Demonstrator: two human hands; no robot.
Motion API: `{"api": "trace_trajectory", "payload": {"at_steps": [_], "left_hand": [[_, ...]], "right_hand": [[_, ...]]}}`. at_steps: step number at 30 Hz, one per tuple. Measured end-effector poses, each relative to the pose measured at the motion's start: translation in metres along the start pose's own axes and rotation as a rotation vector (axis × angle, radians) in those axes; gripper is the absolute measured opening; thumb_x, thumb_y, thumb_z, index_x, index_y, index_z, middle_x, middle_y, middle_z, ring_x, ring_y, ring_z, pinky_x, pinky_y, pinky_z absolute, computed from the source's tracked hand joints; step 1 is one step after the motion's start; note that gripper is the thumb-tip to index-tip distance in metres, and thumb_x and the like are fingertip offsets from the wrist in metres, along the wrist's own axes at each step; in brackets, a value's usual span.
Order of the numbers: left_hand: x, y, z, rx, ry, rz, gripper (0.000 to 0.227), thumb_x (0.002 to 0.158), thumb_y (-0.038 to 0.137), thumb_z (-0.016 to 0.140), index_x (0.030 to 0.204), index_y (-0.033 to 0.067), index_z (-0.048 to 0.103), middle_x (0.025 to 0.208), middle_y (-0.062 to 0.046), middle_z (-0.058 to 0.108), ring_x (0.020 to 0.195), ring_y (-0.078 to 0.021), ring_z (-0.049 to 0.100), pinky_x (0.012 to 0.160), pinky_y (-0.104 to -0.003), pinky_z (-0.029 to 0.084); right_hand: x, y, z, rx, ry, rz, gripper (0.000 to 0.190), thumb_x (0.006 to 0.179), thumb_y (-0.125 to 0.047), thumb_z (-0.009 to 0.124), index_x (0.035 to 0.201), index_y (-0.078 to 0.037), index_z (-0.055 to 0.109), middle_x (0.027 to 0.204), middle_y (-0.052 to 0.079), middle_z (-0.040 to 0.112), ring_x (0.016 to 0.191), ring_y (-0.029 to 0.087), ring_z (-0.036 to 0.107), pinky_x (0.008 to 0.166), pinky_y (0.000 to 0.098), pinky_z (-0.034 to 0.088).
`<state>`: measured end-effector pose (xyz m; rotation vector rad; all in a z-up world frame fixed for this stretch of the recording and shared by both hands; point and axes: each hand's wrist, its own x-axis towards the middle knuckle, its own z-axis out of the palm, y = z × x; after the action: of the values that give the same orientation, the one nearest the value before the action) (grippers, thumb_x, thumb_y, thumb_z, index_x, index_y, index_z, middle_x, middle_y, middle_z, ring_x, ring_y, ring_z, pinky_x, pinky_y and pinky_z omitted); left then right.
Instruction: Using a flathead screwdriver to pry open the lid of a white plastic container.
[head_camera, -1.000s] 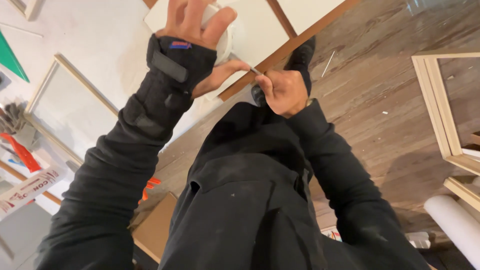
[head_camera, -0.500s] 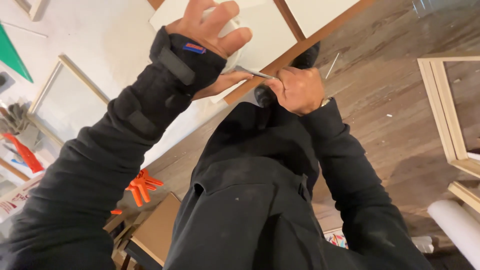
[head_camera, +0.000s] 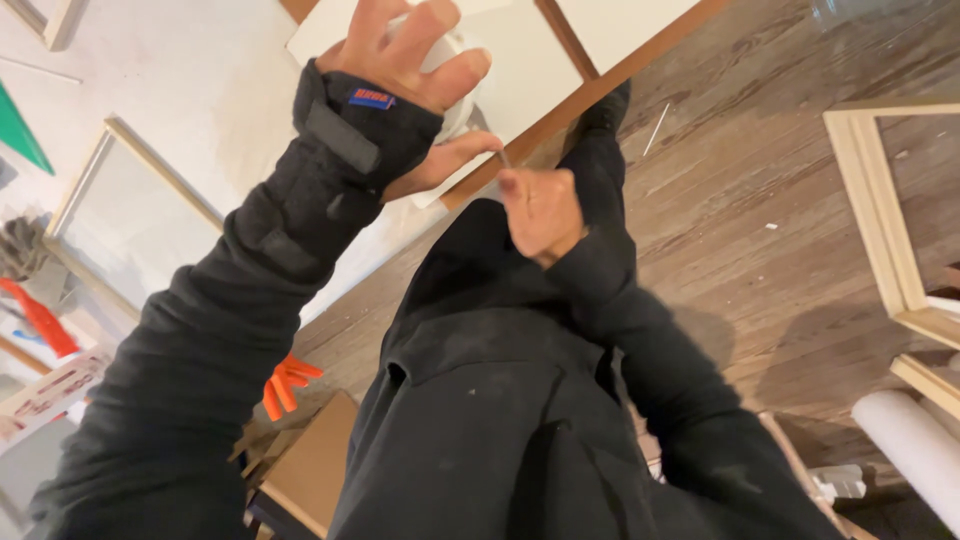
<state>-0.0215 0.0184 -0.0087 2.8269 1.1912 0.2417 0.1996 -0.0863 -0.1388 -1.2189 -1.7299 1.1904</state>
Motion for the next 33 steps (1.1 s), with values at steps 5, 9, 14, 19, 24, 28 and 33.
{"api": "trace_trajectory", "payload": {"at_steps": [5,9,14,19,24,28,33], "left_hand": [[0.003,-0.002,-0.011,-0.021,-0.02,0.053,0.064,0.09,0.063,0.088,0.129,0.0162,0.069,0.138,-0.009,0.052,0.125,-0.0329,0.05,0.084,-0.045,0.057],[0.016,-0.016,-0.01,0.022,-0.186,0.202,0.073,0.076,0.064,0.084,0.134,0.0226,0.066,0.144,-0.007,0.051,0.129,-0.0346,0.049,0.08,-0.046,0.055],[0.014,0.015,-0.027,-0.09,-0.137,0.096,0.106,0.061,0.064,0.088,0.148,0.0136,0.055,0.154,-0.014,0.041,0.127,-0.0424,0.042,0.073,-0.056,0.051],[-0.009,0.047,-0.003,-0.059,0.101,-0.335,0.101,0.075,0.061,0.094,0.152,0.0158,0.046,0.16,-0.019,0.033,0.132,-0.0439,0.037,0.098,-0.053,0.055],[-0.011,0.026,-0.001,-0.103,0.043,-0.275,0.098,0.08,0.068,0.093,0.147,0.0097,0.051,0.148,-0.013,0.043,0.128,-0.038,0.044,0.095,-0.049,0.057],[-0.007,0.016,-0.005,-0.028,0.011,-0.149,0.077,0.082,0.065,0.091,0.133,0.0152,0.062,0.148,-0.009,0.046,0.129,-0.0341,0.046,0.09,-0.045,0.057],[-0.01,0.013,-0.002,-0.044,0.055,-0.12,0.071,0.085,0.06,0.09,0.132,0.0128,0.064,0.142,-0.009,0.048,0.133,-0.0342,0.045,0.092,-0.042,0.058]], "right_hand": [[-0.002,-0.009,-0.014,0.041,0.014,0.052,0.038,0.11,-0.023,0.053,0.079,-0.002,0.061,0.069,0.021,0.056,0.063,0.042,0.059,0.057,0.0462,0.045],[0.019,-0.01,-0.057,-0.258,-0.033,-0.078,0.04,0.107,-0.028,0.06,0.074,-0.005,0.061,0.069,0.018,0.059,0.065,0.042,0.06,0.059,0.0488,0.046],[0.015,-0.022,-0.061,-0.342,-0.086,-0.11,0.04,0.107,-0.029,0.062,0.073,-0.007,0.063,0.069,0.017,0.06,0.065,0.041,0.061,0.058,0.0496,0.046],[0.003,-0.023,-0.047,-0.231,-0.052,-0.036,0.037,0.109,-0.027,0.061,0.079,-0.006,0.065,0.072,0.018,0.062,0.067,0.042,0.062,0.058,0.0493,0.046],[0.019,-0.012,-0.063,-0.313,-0.055,-0.141,0.039,0.108,-0.031,0.063,0.077,-0.008,0.065,0.07,0.016,0.063,0.061,0.038,0.062,0.055,0.0471,0.047],[0.036,-0.003,-0.08,-0.502,-0.12,-0.264,0.05,0.108,-0.038,0.067,0.069,-0.007,0.058,0.061,0.012,0.058,0.054,0.036,0.058,0.049,0.0449,0.044],[0.035,0.011,-0.069,-0.472,-0.149,-0.294,0.049,0.11,-0.037,0.065,0.071,-0.007,0.058,0.061,0.012,0.057,0.053,0.035,0.058,0.049,0.0441,0.043]]}}
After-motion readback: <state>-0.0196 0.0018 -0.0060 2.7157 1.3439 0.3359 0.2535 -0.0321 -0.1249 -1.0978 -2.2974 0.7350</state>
